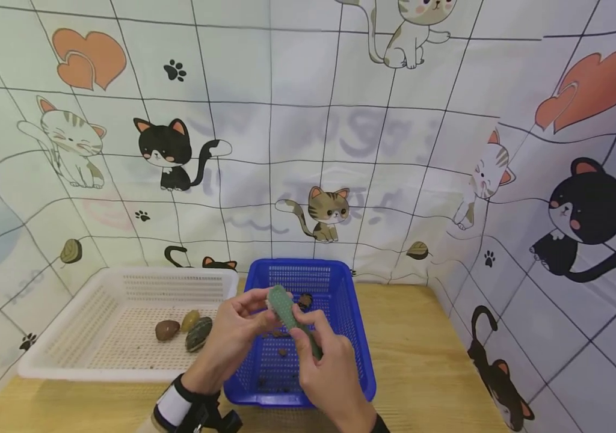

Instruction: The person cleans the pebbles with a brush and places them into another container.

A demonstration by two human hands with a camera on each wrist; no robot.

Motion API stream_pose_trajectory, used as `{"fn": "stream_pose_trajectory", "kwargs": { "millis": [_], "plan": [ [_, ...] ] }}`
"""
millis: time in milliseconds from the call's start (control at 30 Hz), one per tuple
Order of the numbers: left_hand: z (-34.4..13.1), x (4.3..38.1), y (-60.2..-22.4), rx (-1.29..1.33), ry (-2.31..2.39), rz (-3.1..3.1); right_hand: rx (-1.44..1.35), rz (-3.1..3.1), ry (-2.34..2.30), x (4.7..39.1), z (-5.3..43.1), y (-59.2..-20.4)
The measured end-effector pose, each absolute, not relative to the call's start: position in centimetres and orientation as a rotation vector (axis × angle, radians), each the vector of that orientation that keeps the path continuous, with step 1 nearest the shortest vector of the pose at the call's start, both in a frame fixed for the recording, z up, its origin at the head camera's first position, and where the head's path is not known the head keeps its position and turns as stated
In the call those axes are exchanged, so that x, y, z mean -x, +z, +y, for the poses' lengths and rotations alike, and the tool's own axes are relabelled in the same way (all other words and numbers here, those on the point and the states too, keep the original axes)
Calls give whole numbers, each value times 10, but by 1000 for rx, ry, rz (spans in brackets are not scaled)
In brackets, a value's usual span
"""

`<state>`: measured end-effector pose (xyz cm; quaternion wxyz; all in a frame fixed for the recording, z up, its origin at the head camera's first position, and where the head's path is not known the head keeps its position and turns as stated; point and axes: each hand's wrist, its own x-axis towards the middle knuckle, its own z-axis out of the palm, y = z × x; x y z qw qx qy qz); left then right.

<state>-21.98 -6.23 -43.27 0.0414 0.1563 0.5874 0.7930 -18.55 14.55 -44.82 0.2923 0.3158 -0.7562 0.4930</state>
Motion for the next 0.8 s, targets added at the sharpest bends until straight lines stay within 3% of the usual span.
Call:
{"fn": "stream_pose_trajectory", "kwargs": {
  "millis": [433,800],
  "plan": [
    [-67,206,-429,-564,2259,1782,-646,-2080,1304,186,156,-434],
    [-124,211,-421,-476,2141,2083,-555,-2192,1370,180,168,-439]
  ]
}}
